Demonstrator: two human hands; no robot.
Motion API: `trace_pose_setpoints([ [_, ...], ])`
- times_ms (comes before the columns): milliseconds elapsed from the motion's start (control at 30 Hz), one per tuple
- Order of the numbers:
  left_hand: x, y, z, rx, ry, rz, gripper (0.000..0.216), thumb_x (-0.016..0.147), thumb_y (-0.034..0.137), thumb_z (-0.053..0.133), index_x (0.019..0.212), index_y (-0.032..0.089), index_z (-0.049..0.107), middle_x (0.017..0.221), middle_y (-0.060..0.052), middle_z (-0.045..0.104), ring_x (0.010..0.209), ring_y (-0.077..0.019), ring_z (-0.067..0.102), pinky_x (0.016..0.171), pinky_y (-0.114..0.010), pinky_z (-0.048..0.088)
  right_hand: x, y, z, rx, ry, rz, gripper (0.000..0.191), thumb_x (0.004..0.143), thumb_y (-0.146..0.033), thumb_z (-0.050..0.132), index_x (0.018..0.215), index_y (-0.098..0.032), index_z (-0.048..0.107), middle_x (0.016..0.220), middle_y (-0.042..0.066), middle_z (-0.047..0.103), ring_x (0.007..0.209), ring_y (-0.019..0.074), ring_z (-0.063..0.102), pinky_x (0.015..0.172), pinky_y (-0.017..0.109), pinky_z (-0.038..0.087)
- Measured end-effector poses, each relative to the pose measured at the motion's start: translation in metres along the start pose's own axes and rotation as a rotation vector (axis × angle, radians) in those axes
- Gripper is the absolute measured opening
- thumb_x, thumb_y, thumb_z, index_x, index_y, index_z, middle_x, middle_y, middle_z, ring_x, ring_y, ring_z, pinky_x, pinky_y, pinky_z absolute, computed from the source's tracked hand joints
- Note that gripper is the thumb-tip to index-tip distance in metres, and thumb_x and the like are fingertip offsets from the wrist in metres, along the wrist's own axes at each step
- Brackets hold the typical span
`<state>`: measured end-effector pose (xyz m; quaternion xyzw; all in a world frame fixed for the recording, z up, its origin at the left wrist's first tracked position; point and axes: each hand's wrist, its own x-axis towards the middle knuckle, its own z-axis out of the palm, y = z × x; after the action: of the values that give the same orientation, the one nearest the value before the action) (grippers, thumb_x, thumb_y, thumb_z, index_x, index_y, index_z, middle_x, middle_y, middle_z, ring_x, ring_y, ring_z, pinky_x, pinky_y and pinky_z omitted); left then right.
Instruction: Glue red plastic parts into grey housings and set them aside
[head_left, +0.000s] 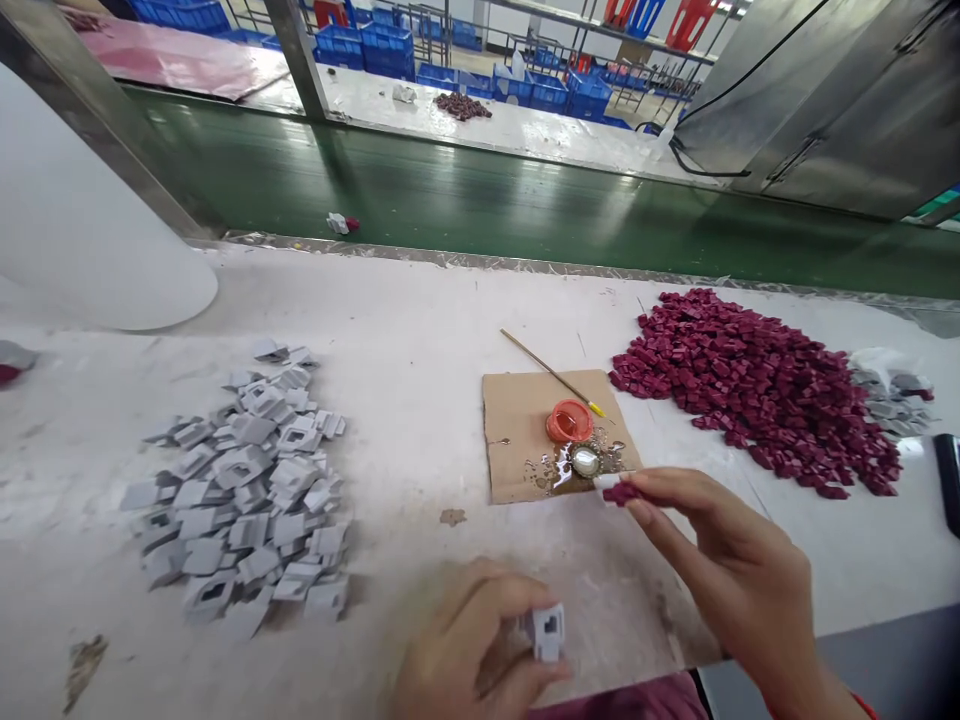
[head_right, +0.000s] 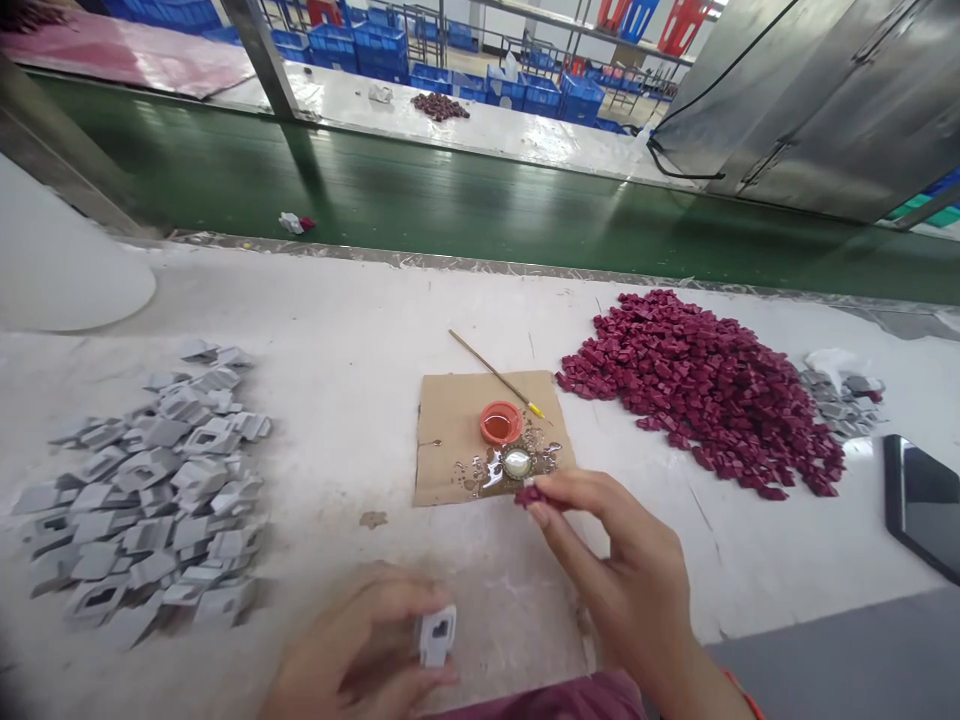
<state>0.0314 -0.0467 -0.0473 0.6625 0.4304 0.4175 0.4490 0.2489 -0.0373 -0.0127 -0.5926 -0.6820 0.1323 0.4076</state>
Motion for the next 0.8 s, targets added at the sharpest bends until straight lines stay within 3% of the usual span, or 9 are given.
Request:
trace_pose_setpoints([
  [133, -0.004, -0.004, 0.009, 0.185, 0.095, -0.040, 0.032, 0.073, 0.013, 0.077, 0.096, 0.028, 0.059, 0.083, 0.007, 0.072, 0.073, -0.0124, 0.069, 0.072, -0.017, 0.055, -0.032, -0.018, 0.012, 0.232, -0.036, 0.054, 0.021, 0.085, -0.010, 0.063, 0.101, -0.024, 0.064, 0.090, -0.001, 0.068, 0.084, 0.0098, 0.066, 0.074, 0.014, 0.057],
  [300, -0.008, -0.004, 0.014, 0.202, 0.116, -0.078, 0.035, 0.071, 0.012, 0.078, 0.095, 0.028, 0.059, 0.083, 0.008, 0.071, 0.075, -0.0132, 0.069, 0.074, -0.017, 0.054, -0.053, -0.024, 0.031, 0.269, -0.034, 0.079, 0.022, 0.083, -0.010, 0.064, 0.100, -0.023, 0.065, 0.091, 0.002, 0.068, 0.083, 0.0124, 0.068, 0.071, 0.017, 0.059],
  [467, -0.008, -0.002, 0.014, 0.195, 0.137, -0.106, 0.035, 0.070, 0.013, 0.079, 0.093, 0.029, 0.059, 0.082, 0.009, 0.072, 0.073, -0.0133, 0.069, 0.073, -0.017, 0.053, -0.053, -0.023, 0.037, 0.234, -0.051, 0.034, 0.023, 0.083, -0.007, 0.064, 0.101, -0.021, 0.066, 0.088, 0.005, 0.069, 0.080, 0.0146, 0.069, 0.070, 0.020, 0.060],
  [567, -0.008, -0.001, 0.013, 0.187, 0.136, -0.104, 0.033, 0.073, 0.010, 0.076, 0.094, 0.029, 0.059, 0.084, 0.008, 0.072, 0.075, -0.0129, 0.069, 0.075, -0.016, 0.052, -0.046, -0.027, 0.034, 0.218, -0.148, -0.021, 0.021, 0.083, -0.004, 0.062, 0.099, -0.018, 0.066, 0.087, 0.006, 0.069, 0.079, 0.0149, 0.069, 0.068, 0.020, 0.060],
  [700, -0.008, -0.001, 0.015, 0.161, 0.116, -0.107, 0.032, 0.074, 0.010, 0.074, 0.095, 0.029, 0.061, 0.085, 0.007, 0.073, 0.076, -0.0137, 0.069, 0.075, -0.017, 0.053, -0.039, -0.032, 0.032, 0.230, -0.261, -0.077, 0.026, 0.085, 0.001, 0.058, 0.105, -0.014, 0.064, 0.091, 0.009, 0.068, 0.086, 0.0167, 0.068, 0.074, 0.022, 0.061],
  [800, -0.009, 0.001, 0.012, 0.155, 0.126, -0.138, 0.032, 0.072, 0.011, 0.077, 0.094, 0.030, 0.063, 0.085, 0.007, 0.075, 0.077, -0.0158, 0.070, 0.076, -0.021, 0.055, -0.042, -0.027, 0.033, 0.236, -0.270, -0.133, 0.028, 0.087, -0.001, 0.057, 0.111, -0.014, 0.061, 0.092, 0.009, 0.069, 0.089, 0.0171, 0.067, 0.079, 0.023, 0.060],
])
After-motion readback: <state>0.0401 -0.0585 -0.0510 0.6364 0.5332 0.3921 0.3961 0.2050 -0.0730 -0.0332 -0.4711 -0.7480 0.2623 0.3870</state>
